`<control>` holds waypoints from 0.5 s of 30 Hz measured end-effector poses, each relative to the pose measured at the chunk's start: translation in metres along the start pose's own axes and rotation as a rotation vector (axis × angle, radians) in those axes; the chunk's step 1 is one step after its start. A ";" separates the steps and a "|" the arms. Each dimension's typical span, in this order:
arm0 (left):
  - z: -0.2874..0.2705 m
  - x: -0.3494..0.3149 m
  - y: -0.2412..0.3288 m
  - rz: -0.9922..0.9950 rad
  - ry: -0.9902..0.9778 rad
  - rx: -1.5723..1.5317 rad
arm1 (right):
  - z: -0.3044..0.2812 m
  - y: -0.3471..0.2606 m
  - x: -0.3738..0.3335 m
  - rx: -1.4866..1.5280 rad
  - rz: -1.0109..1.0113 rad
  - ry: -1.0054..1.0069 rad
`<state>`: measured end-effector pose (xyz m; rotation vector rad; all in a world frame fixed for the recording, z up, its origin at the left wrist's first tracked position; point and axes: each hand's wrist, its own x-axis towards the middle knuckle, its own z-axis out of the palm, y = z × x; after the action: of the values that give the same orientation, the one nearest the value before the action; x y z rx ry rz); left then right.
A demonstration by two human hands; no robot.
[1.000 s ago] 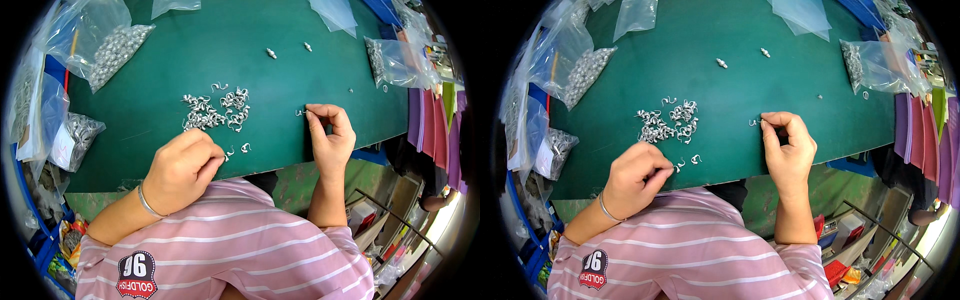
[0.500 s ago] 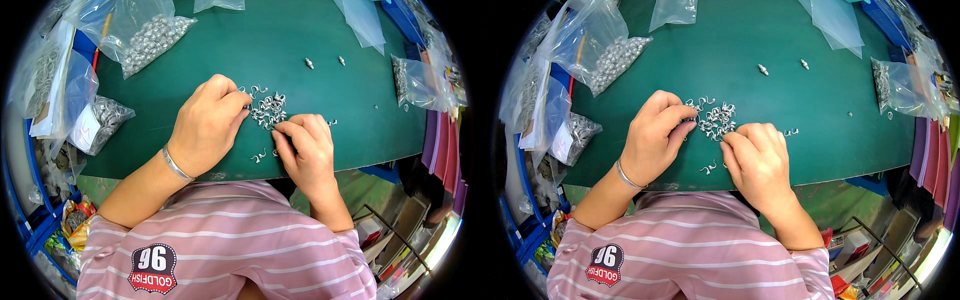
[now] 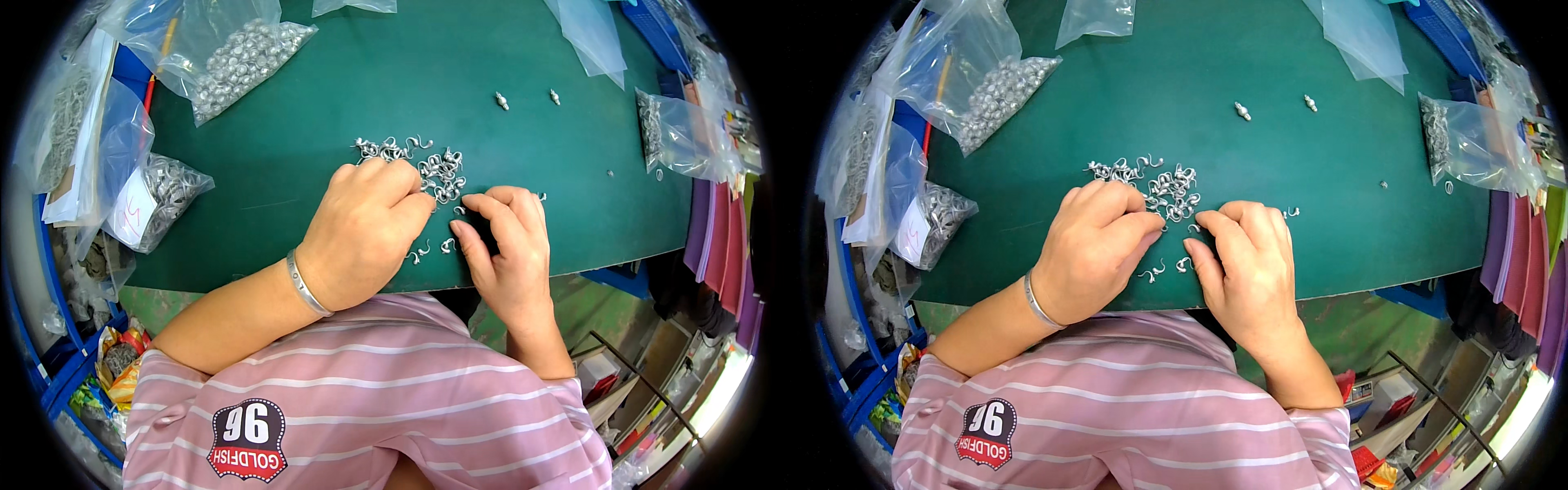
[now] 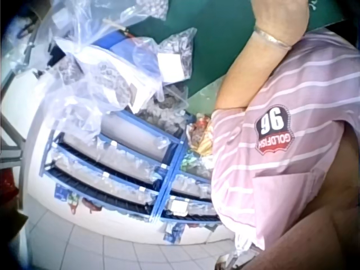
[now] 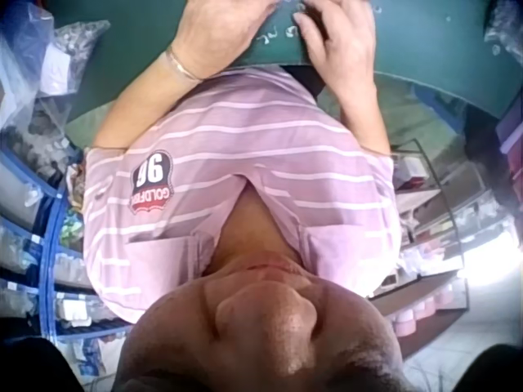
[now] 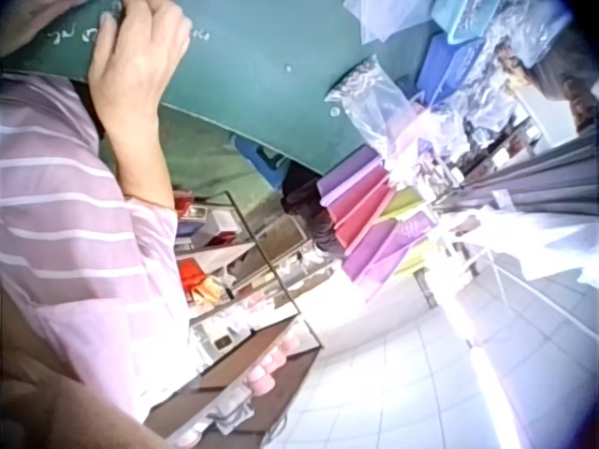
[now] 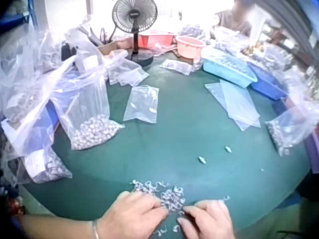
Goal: The person sorts small silver metal hooks from a plastic bag onto a green table, separating them into piles. They then gather the sorted hooks, place them into a clear plastic bag, and walk to a blue shelf to store the bag. The person returns to the table and continues sorting more hooks.
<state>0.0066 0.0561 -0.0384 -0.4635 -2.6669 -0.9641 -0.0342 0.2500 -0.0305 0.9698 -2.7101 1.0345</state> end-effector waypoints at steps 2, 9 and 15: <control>0.001 -0.001 -0.001 0.002 0.005 -0.002 | -0.001 -0.002 0.000 0.018 0.029 0.011; 0.000 -0.002 -0.002 0.011 0.001 0.009 | 0.003 0.005 -0.003 0.063 0.012 0.034; 0.001 -0.002 -0.002 0.017 0.010 0.004 | 0.000 0.003 -0.011 0.461 0.183 0.091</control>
<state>0.0077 0.0543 -0.0412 -0.4782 -2.6518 -0.9532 -0.0277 0.2575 -0.0353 0.7041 -2.5725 1.7445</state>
